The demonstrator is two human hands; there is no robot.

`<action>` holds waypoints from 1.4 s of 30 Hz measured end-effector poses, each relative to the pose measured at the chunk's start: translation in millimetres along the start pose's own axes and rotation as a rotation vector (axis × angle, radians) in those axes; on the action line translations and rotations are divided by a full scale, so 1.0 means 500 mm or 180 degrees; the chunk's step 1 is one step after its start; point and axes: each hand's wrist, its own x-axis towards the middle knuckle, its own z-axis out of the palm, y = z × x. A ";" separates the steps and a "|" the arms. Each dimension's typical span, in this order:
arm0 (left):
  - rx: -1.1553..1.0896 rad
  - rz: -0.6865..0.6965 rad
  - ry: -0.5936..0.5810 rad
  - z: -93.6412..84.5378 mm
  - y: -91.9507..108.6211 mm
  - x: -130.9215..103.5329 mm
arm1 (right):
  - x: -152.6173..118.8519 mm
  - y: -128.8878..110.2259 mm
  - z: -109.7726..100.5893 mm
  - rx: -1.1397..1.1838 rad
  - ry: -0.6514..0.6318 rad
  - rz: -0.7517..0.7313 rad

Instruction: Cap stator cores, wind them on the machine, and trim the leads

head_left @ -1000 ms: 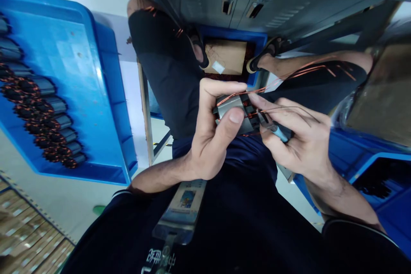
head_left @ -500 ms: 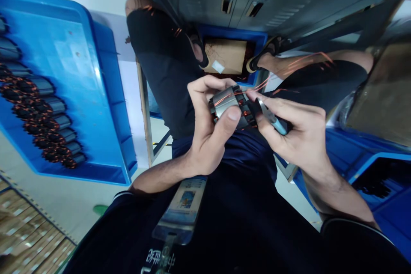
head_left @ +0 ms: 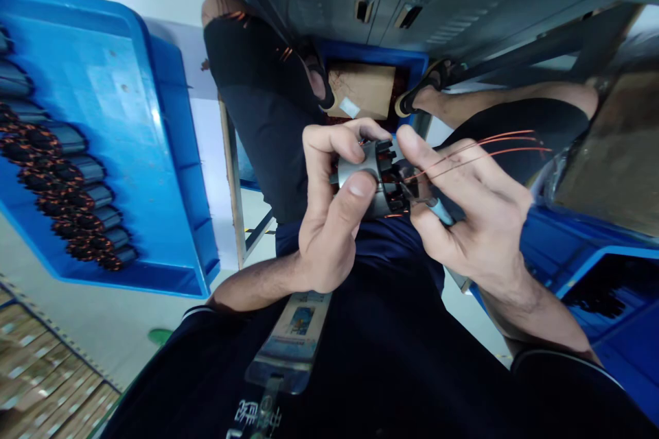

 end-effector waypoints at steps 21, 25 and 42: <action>0.0739 0.0792 0.0109 -0.045 -0.051 0.021 | 0.019 0.039 0.017 0.1107 -0.0286 0.0458; 0.1933 0.2084 0.0029 -0.071 -0.047 0.041 | 0.024 0.029 0.027 0.1658 -0.0550 0.0137; 0.2502 0.2702 -0.0108 -0.173 0.107 -0.006 | 0.075 -0.014 0.114 0.1787 -0.0948 -0.0725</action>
